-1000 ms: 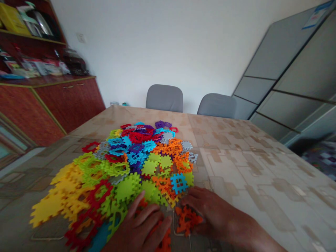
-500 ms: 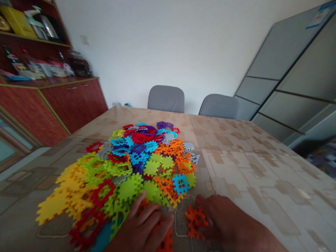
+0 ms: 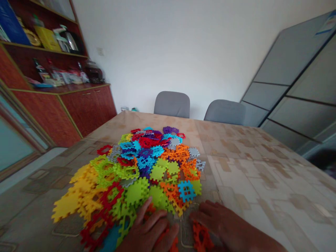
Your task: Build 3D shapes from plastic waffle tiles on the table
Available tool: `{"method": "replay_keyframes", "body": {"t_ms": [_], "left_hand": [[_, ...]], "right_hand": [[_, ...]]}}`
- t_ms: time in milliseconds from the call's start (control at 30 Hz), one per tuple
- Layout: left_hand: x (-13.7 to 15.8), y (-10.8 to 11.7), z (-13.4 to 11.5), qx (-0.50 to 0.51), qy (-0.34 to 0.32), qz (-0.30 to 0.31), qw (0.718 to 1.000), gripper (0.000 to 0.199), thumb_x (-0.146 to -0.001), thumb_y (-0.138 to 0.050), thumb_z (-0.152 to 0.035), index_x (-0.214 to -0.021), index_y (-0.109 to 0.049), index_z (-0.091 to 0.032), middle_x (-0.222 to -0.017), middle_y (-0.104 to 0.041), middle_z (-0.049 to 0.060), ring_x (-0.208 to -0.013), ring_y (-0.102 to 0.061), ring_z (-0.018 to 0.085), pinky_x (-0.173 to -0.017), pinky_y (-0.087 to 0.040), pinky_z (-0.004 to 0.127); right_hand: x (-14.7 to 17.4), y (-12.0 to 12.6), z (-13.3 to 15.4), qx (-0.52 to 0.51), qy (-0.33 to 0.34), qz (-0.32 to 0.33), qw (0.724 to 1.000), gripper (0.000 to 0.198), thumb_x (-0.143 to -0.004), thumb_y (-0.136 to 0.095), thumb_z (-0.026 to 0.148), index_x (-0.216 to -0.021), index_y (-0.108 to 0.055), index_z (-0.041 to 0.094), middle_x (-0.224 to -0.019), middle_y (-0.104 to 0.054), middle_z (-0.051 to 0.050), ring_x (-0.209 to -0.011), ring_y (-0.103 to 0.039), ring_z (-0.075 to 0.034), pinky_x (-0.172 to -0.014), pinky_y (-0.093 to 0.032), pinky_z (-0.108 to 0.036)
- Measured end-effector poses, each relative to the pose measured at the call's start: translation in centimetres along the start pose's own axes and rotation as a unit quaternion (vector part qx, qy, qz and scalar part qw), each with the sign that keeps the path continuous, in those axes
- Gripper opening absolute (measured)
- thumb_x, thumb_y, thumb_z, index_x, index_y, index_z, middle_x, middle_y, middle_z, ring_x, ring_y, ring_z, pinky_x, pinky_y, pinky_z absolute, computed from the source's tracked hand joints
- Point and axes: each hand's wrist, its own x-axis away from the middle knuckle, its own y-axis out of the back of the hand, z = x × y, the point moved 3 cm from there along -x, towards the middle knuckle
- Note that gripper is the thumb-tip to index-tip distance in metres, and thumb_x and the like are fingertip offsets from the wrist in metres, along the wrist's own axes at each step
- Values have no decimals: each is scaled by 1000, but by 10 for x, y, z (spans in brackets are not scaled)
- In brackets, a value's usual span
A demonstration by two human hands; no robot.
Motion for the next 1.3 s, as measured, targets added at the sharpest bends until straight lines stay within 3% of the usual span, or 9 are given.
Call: {"method": "replay_keyframes", "body": {"t_ms": [233,333,433,533,700,900,1033,1133,1300], "left_hand": [[0,0,-1,-3,-10,29,1000,36,-108,-32,-23,-107,-68,-21,-85,-68,-1,-98,-61,16,-125,2,47],[0,0,0,-2,-8,5,1000,34,-108,-35,-24,-104,-69,-22,-82,-67,-2,-96,-61,15,-125,-1,45],[4,-6,0,-1,0,-20,1000,29,-107,-41,-29,-103,-69,-23,-82,-68,-3,-96,-61,15,-125,-2,48],[8,-13,-1,-7,-1,-16,1000,28,-107,-42,-31,-105,-68,-23,-84,-68,-4,-98,-60,15,-125,0,51],[7,-7,-1,-6,-5,-8,1000,30,-107,-39,-29,-108,-69,-23,-86,-69,-3,-100,-61,16,-125,-1,50],[-5,11,3,-26,-54,59,996,37,-109,-32,-25,-114,-69,-24,-94,-72,-3,-104,-60,15,-125,6,44],[-8,13,4,-40,-70,65,995,40,-109,-30,-24,-116,-70,-23,-94,-72,-2,-104,-60,16,-124,8,47],[-8,12,4,-46,-77,66,994,37,-108,-33,-25,-117,-69,-23,-96,-72,-2,-105,-60,17,-124,6,47],[-7,13,4,-57,-92,64,992,44,-108,-27,-20,-115,-70,-23,-96,-71,-1,-105,-60,17,-124,6,49]], "right_hand": [[-1,-2,3,36,-102,15,994,58,-70,-71,14,-126,-61,21,-121,-68,-12,-111,-62,-32,-99,-46,-40],[0,2,-5,45,-160,16,986,54,-72,-66,14,-126,-62,18,-124,-68,-15,-112,-63,-34,-97,-48,-43],[0,2,-14,44,-161,7,986,54,-73,-65,14,-127,-61,17,-124,-67,-16,-113,-63,-34,-97,-48,-44],[-2,0,-20,37,-152,-6,988,49,-72,-66,16,-121,-63,20,-115,-71,-14,-105,-67,-32,-89,-50,-40],[-4,3,-21,26,-210,18,977,37,-72,-69,22,-109,-65,21,-100,-75,-11,-90,-71,-32,-72,-49,-35],[6,23,-19,-62,-115,-20,991,13,-80,-64,24,-93,-63,23,-85,-73,1,-72,-66,-16,-59,-38,-23],[16,35,-32,-56,-122,-52,990,14,-82,-61,17,-96,-61,23,-82,-70,2,-71,-64,-15,-59,-37,-22],[19,40,-37,-35,-110,-64,991,21,-85,-64,16,-104,-65,24,-88,-72,1,-80,-66,-17,-67,-41,-24],[13,39,-24,-26,-25,-37,999,36,-90,-62,16,-123,-65,31,-114,-72,-3,-105,-65,-21,-90,-43,-30]]}}
